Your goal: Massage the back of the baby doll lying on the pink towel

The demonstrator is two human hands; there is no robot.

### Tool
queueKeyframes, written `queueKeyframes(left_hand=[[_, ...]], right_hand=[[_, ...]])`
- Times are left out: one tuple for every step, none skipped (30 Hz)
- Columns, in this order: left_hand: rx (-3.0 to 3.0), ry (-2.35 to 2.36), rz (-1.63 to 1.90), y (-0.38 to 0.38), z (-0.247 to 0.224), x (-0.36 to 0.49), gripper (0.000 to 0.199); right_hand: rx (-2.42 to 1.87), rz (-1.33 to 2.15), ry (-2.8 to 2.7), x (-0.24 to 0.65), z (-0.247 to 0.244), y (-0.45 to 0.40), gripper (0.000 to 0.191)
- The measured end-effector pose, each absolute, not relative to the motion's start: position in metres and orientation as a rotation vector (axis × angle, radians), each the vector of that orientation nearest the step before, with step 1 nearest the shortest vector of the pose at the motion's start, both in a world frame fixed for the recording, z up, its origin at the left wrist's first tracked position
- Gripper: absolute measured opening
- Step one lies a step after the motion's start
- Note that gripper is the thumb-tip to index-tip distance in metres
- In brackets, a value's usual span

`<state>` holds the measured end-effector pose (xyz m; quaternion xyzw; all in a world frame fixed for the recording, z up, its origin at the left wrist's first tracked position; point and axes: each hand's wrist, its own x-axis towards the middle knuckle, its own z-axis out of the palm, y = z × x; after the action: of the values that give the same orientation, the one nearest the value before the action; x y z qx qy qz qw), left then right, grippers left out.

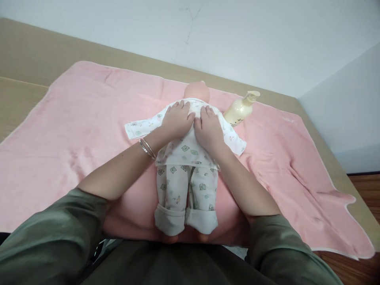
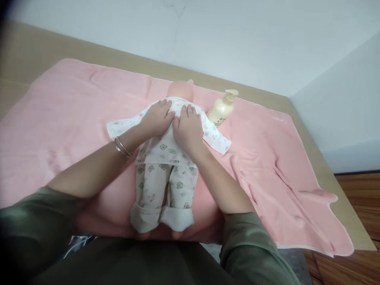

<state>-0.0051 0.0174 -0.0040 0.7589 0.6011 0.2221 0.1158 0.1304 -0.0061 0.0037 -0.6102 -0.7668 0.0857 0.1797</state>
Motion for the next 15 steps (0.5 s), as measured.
queueKeyframes(left_hand=[[2.198,1.763,0.693,0.023,-0.009,-0.007,0.061],[2.172,1.771,0.734,0.026,-0.013,-0.008,0.061],[2.147,1.782,0.770,0.029,-0.016,-0.008,0.061],[2.125,1.791,0.797,0.029,-0.018,-0.008,0.060],[2.108,1.799,0.812,0.029,-0.018,-0.008,0.059],[2.099,1.801,0.819,0.028,-0.018,-0.007,0.059],[2.100,1.799,0.821,0.026,-0.018,-0.006,0.060],[2.106,1.796,0.825,0.025,-0.017,-0.006,0.060],[2.113,1.795,0.831,0.024,-0.016,-0.005,0.060],[2.120,1.796,0.839,0.023,-0.016,-0.004,0.060],[2.123,1.797,0.847,0.022,-0.016,-0.004,0.059],[2.125,1.797,0.853,0.022,-0.016,-0.004,0.059],[2.126,1.795,0.860,0.022,-0.017,-0.004,0.058],[2.124,1.793,0.868,0.023,-0.017,-0.004,0.058],[2.123,1.792,0.877,0.023,-0.018,-0.004,0.057]], right_hand=[[-1.726,0.225,-2.181,0.126,0.004,-0.012,0.066],[-1.713,0.205,-2.197,0.123,0.003,-0.018,0.066],[-1.691,0.184,-2.211,0.120,0.003,-0.022,0.066],[-1.665,0.170,-2.225,0.118,0.003,-0.025,0.066],[-1.644,0.173,-2.238,0.119,0.003,-0.025,0.065],[-1.627,0.197,-2.253,0.120,0.004,-0.022,0.065],[-1.612,0.235,-2.268,0.124,0.004,-0.018,0.064],[-1.594,0.279,-2.283,0.128,0.005,-0.011,0.063],[-1.575,0.321,-2.290,0.132,0.005,-0.005,0.062],[-1.557,0.354,-2.288,0.136,0.005,0.001,0.060],[-1.546,0.372,-2.277,0.140,0.005,0.007,0.059],[-1.541,0.373,-2.263,0.142,0.005,0.010,0.057],[-1.539,0.363,-2.249,0.144,0.004,0.013,0.056],[-1.538,0.349,-2.241,0.144,0.003,0.013,0.055],[-1.537,0.333,-2.237,0.144,0.003,0.013,0.055]])
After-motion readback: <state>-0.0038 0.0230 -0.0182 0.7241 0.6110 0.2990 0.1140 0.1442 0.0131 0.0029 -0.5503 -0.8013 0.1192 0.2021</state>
